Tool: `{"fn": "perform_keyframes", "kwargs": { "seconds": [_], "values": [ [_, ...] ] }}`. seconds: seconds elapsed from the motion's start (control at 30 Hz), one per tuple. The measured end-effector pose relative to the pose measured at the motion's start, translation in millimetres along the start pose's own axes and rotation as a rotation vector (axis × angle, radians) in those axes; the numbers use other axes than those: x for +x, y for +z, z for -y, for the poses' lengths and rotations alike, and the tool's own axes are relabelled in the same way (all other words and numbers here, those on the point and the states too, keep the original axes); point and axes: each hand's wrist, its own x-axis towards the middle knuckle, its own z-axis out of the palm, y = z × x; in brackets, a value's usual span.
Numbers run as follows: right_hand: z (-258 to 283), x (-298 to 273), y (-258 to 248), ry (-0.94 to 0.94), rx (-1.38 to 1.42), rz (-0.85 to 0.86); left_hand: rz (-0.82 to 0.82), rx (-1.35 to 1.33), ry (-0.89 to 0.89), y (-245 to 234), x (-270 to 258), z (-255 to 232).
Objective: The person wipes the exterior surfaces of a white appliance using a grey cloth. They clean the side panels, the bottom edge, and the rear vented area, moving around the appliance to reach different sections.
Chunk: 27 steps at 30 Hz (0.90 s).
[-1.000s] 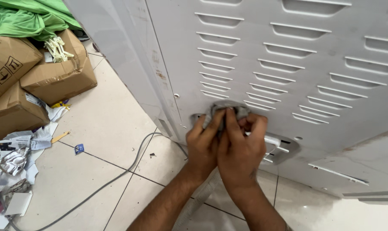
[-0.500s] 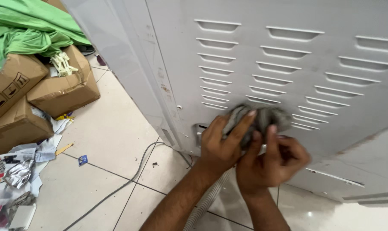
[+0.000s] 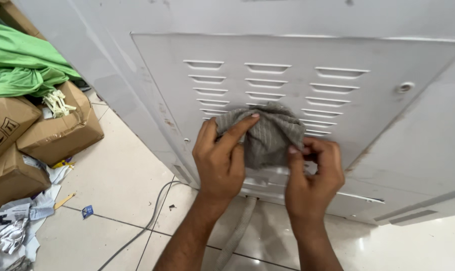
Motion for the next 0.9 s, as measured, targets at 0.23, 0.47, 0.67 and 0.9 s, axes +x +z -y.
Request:
{"fn": "perform_keyframes", "kwargs": {
  "seconds": [0.23, 0.47, 0.67, 0.9],
  "values": [
    [19, 30, -48, 0.162, 0.387, -0.147, 0.041, 0.087, -0.099, 12, 23, -41],
    [11, 65, -21, -0.410, -0.238, -0.461, -0.280, 0.606, 0.527, 81, 29, -46],
    [-41, 46, -31, -0.318, -0.108, -0.541, -0.180, 0.437, 0.675, 117, 3, -23],
    [-86, 6, -25, -0.090, -0.010, -0.464, -0.268, -0.050, 0.195, 155, -57, -20]
  ]
}}
